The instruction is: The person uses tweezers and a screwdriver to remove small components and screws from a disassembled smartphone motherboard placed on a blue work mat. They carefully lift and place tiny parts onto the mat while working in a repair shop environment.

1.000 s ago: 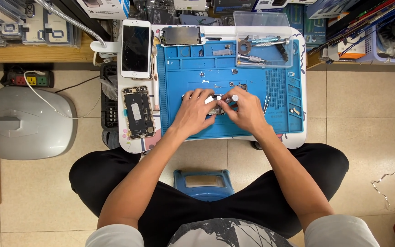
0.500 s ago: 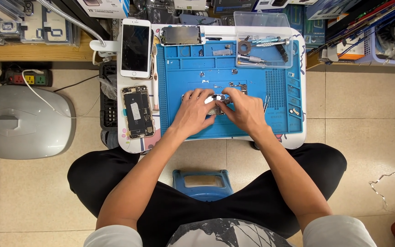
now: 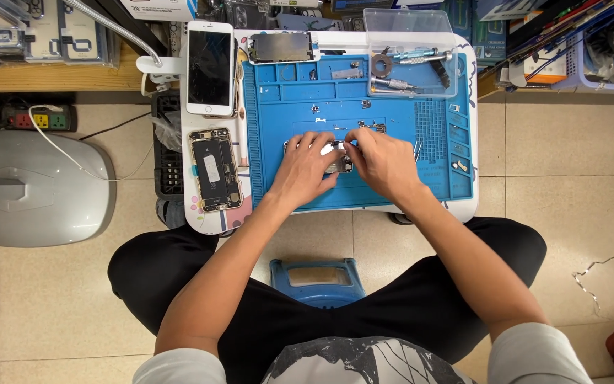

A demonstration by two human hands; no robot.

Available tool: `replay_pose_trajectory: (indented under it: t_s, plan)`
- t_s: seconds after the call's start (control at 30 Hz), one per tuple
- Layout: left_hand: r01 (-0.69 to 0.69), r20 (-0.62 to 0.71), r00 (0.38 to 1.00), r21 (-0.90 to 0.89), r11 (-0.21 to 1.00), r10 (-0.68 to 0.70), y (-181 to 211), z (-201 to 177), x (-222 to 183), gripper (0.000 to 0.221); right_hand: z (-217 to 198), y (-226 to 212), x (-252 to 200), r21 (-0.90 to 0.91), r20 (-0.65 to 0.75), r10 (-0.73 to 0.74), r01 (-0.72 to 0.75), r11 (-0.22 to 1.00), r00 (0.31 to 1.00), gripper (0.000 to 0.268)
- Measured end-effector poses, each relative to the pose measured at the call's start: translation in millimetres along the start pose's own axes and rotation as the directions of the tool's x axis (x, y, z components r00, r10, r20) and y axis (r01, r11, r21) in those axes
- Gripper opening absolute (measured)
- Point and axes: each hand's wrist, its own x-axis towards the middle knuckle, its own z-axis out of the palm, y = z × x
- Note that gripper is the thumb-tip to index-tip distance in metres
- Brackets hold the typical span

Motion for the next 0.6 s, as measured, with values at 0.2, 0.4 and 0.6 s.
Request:
replay_pose_trajectory:
  t_s: [0.2, 0.4, 0.6]
  plan:
    - [-0.003, -0.013, 1.0, 0.009, 1.0, 0.003, -1, 5, -2, 0.033, -7, -2, 6, 0.032, 0.014, -0.028, 0.028, 0.999, 1.0, 0.008]
    - [-0.02, 0.0, 1.0, -0.008, 1.0, 0.02, -2, 2, -5, 0.035, -21, -5, 8, 0.023, 0.088, -0.055, 0.053, 0.998, 0.995, 0.008]
    - [0.002, 0.006, 1.0, 0.021, 1.0, -0.002, 0, 6, -4, 0.035, 0, 5, -4, -0.062, 0.042, -0.019, 0.022, 0.998, 0.999, 0.01]
